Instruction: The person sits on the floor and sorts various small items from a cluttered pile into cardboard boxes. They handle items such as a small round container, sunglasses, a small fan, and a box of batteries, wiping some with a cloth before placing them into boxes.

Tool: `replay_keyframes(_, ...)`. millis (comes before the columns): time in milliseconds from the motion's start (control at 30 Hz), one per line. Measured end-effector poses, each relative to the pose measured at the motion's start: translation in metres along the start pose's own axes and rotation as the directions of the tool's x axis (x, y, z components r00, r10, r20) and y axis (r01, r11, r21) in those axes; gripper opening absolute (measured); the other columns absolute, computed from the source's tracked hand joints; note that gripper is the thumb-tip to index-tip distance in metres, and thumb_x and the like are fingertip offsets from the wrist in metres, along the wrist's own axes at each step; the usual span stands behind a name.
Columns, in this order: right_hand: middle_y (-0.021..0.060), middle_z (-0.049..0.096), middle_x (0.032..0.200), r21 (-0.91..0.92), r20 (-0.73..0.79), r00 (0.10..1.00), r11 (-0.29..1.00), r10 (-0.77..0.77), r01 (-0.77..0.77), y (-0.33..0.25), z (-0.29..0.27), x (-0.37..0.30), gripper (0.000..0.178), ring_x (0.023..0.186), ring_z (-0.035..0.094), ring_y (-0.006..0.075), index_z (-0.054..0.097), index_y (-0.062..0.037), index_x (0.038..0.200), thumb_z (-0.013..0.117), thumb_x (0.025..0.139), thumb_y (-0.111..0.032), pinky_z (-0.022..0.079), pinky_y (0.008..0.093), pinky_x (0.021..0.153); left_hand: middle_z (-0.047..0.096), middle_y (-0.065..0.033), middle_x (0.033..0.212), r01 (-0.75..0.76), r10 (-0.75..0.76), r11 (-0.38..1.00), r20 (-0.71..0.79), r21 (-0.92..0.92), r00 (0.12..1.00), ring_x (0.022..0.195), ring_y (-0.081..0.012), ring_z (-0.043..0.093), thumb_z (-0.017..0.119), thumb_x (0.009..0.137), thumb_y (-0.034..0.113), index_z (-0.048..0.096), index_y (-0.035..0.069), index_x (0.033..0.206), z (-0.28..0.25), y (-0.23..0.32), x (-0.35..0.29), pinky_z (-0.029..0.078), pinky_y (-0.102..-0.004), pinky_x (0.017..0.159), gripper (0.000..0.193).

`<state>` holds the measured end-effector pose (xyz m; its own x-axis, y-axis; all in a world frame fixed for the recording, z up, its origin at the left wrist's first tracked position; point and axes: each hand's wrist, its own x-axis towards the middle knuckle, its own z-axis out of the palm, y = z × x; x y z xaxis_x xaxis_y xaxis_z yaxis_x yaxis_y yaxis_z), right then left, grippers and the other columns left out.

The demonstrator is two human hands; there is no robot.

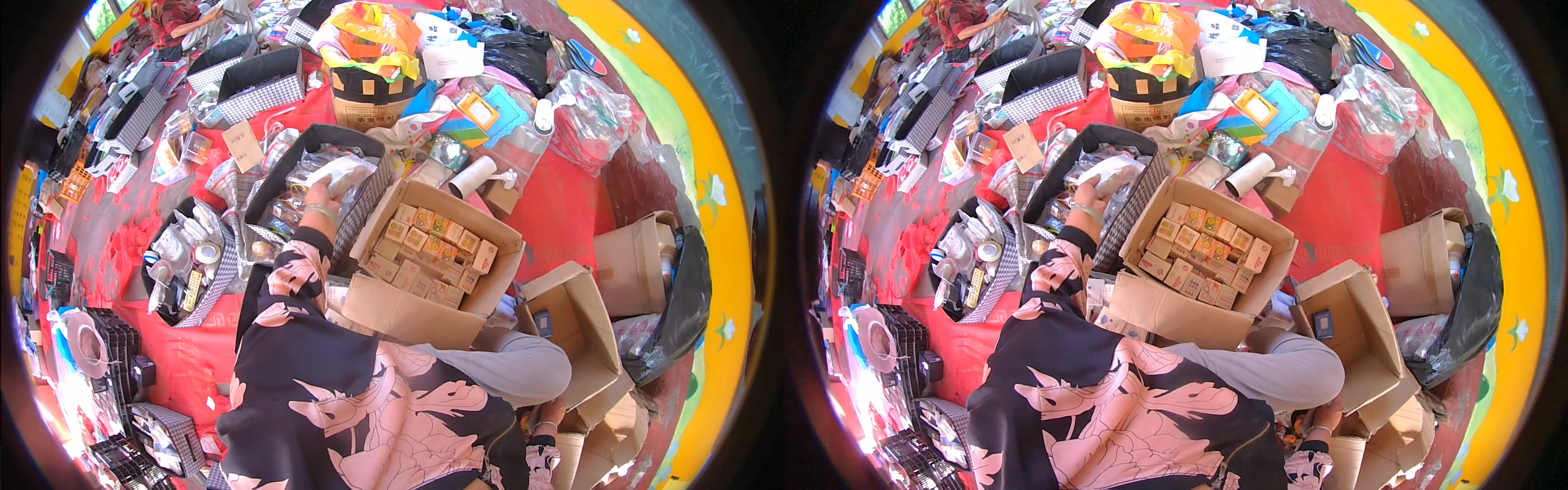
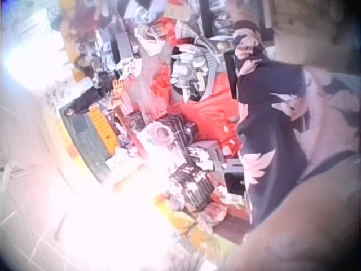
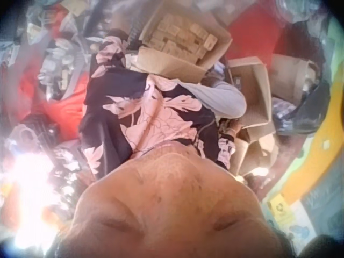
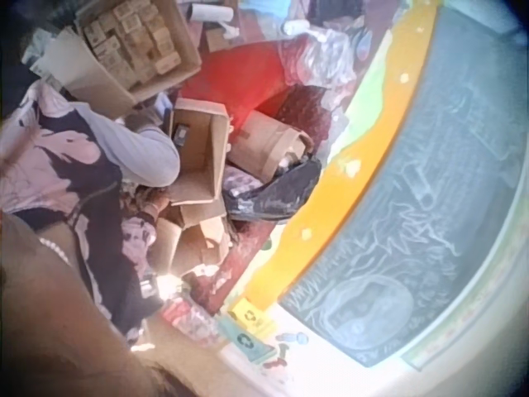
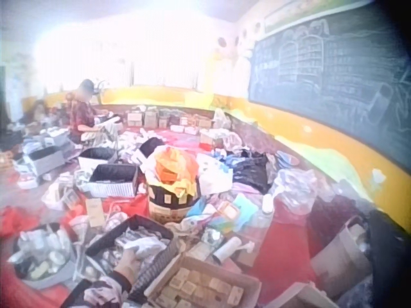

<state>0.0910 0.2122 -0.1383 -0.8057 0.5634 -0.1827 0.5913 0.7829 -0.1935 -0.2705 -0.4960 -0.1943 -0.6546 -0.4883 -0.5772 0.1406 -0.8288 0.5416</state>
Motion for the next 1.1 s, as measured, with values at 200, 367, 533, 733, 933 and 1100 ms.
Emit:
replay_keyframes(200,0.0182,0.063,0.098,-0.107,0.055,0.996,0.991,-0.074,0.079,0.017,0.003,0.012,0.026,0.091,0.059,0.0386,0.06,-0.007,0.101,0.058,0.082,-0.025,0.048,0.0457,0.075,0.048,-0.0241,0.122,-0.231,0.276,0.934,0.143,-0.272,0.95,0.105,-0.0409,0.054,0.042,0.092,0.016,0.039,-0.004,0.125,0.099,0.045,0.016,0.045,-0.0534,0.092,0.039)
replay_keyframes(367,0.0171,0.064,0.095,-0.191,0.022,0.985,0.966,-0.172,0.173,0.004,-0.002,0.023,0.024,0.086,0.063,0.0349,0.062,-0.0078,0.098,0.061,0.08,-0.023,0.051,0.0435,0.069,0.047,-0.0214,0.125,-0.155,0.224,0.879,-0.104,0.45,0.969,0.108,-0.0421,0.051,0.039,0.09,0.047,0.038,-0.002,0.127,0.1,0.039,0.115,0.045,-0.0521,0.086,0.062)
replay_keyframes(533,0.015,0.066,0.089,-0.389,-0.005,0.925,0.853,-0.379,0.348,0.0,-0.002,0.015,0.019,0.079,0.064,0.034,0.064,-0.0069,0.093,0.062,0.078,-0.018,0.051,0.0415,0.065,0.052,-0.0207,0.114,-0.036,0.049,0.952,-0.034,0.305,0.998,0.1,-0.0351,0.055,0.039,0.09,0.038,0.046,-0.003,0.118,0.102,-0.028,0.1,0.046,-0.0464,0.081,0.05)
replay_keyframes(733,0.0151,0.066,0.092,0.008,-0.021,0.977,0.977,-0.213,0.213,0.039,0.015,0.02,0.021,0.083,0.064,0.0326,0.064,-0.0074,0.096,0.061,0.078,-0.018,0.051,0.0396,0.065,0.061,-0.0089,0.085,-0.263,0.164,0.884,0.271,0.386,0.948,0.073,-0.0202,0.059,0.041,0.089,0.025,0.057,0.001,0.101,0.14,-0.033,0.034,0.049,-0.0307,0.066,0.031)
replay_keyframes(933,0.0162,0.059,0.11,0.084,-0.093,0.962,0.961,-0.256,0.264,0.004,-0.028,-0.005,0.032,0.099,0.057,0.0333,0.056,-0.0081,0.113,0.054,0.082,-0.017,0.047,0.0388,0.081,0.061,-0.0051,0.076,-0.87,0.217,0.396,0.891,0.293,0.399,0.069,-0.0141,0.058,0.045,0.091,0.018,0.06,0.0,0.089,0.232,-0.098,-0.126,0.048,-0.0266,0.064,0.023)
replay_keyframes(1100,0.015,0.051,0.126,0.012,0.031,0.998,0.998,-0.063,0.062,-0.001,-0.028,0.01,0.046,0.105,0.054,0.0351,0.047,-0.0115,0.125,0.057,0.08,-0.017,0.047,0.0414,0.086,0.064,-0.007,0.084,-0.79,-0.342,0.585,0.939,0.184,-0.034,0.079,-0.0122,0.061,0.051,0.089,0.009,0.062,-0.003,0.092,0.261,-0.197,-0.303,0.049,-0.0268,0.071,0.016)
